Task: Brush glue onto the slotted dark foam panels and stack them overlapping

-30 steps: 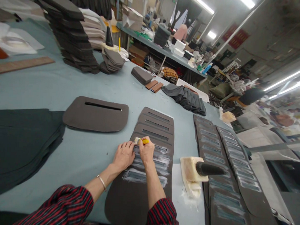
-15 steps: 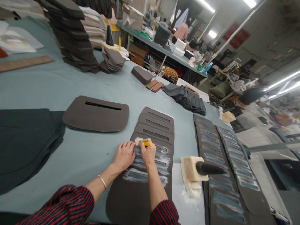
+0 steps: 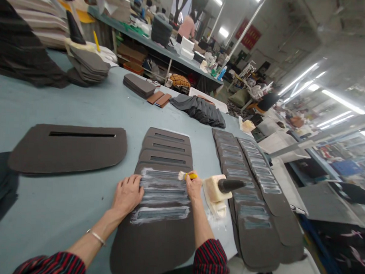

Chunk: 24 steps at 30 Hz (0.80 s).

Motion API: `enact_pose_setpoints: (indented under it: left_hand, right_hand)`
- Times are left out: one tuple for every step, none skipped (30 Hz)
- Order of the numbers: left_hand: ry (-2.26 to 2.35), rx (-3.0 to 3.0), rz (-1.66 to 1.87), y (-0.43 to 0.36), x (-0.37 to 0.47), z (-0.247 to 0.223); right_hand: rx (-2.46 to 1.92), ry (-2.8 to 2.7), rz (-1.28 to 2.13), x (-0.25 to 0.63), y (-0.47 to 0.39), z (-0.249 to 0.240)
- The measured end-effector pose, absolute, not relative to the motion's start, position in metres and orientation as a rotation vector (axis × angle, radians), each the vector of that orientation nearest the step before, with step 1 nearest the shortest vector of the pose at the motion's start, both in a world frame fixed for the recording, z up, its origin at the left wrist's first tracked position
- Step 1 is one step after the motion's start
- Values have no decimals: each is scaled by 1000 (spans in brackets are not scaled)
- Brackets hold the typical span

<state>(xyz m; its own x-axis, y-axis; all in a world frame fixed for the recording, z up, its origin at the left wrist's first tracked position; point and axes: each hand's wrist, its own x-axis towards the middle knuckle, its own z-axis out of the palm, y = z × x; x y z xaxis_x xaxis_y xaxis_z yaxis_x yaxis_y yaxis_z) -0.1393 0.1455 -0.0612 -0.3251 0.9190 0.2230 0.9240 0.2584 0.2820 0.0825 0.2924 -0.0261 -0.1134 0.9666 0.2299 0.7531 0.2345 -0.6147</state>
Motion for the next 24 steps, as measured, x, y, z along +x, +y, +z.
enact_pose_setpoints:
  left_hand:
    - [-2486, -1814, -560, 146, -139, -61]
    - [-2493, -1809, -546, 146, -139, -62]
    - [-2500, -1805, -532, 146, -138, -62]
    - [-2505, -1803, -519, 146, -138, -62]
    - [-2509, -1803, -510, 146, -138, -63]
    - [-2512, -1803, -504, 146, -137, -64]
    - [-2514, -1807, -499, 147, -137, -64]
    - [-2515, -1812, -497, 147, -137, -64]
    - [-2517, -1814, -496, 147, -137, -65]
    - [-2521, -1813, -495, 147, -136, -65]
    - [-2524, -1810, -496, 147, -136, -65]
    - [-2527, -1807, -497, 147, -135, -65]
    - [-2528, -1804, -498, 147, -135, -65]
    - [-2529, -1801, -499, 146, -135, -65]
    - [-2529, -1802, -499, 146, -135, -65]
    - [-2531, -1806, -499, 146, -135, -65]
    - [-2534, -1810, -499, 146, -135, -64]
    - [-2539, -1814, -500, 146, -135, -64]
    - [-2545, -1814, -500, 146, -135, -64]
    - [-2550, -1814, -500, 146, -135, -64]
    - [-2555, -1812, -500, 146, -134, -64]
    - [-2559, -1807, -501, 146, -134, -65]
    - [-2563, -1800, -502, 147, -133, -65]
    - [-2565, -1794, -500, 147, -133, -66]
  right_hand:
    - [-1587, -1903, 448, 85, 293, -27]
    - [-1598, -1878, 418, 87, 293, -27]
    - [-1592, -1855, 401, 90, 293, -27]
    - [-1567, -1845, 410, 93, 293, -28]
    - [-1535, -1842, 446, 95, 293, -28]
    - [-1511, -1841, 502, 97, 293, -29]
    - [-1510, -1834, 543, 98, 293, -30]
    - [-1530, -1825, 546, 98, 293, -31]
    - [-1563, -1811, 509, 96, 293, -32]
    - [-1595, -1791, 450, 95, 293, -33]
    - [-1606, -1777, 402, 92, 293, -34]
    - [-1588, -1779, 386, 90, 293, -35]
    - [-1550, -1800, 407, 89, 293, -36]
    - [-1509, -1828, 455, 88, 294, -37]
    - [-1485, -1850, 503, 89, 295, -37]
    - [-1485, -1863, 523, 91, 297, -36]
    - [-1505, -1864, 506, 94, 299, -35]
    - [-1536, -1849, 464, 95, 300, -33]
    - [-1562, -1824, 420, 94, 301, -31]
    - [-1564, -1799, 396, 89, 300, -29]
    - [-1534, -1791, 405, 81, 296, -27]
    - [-1479, -1795, 447, 68, 291, -26]
    - [-1402, -1815, 519, 52, 283, -26]
    - [-1310, -1849, 598, 35, 273, -27]
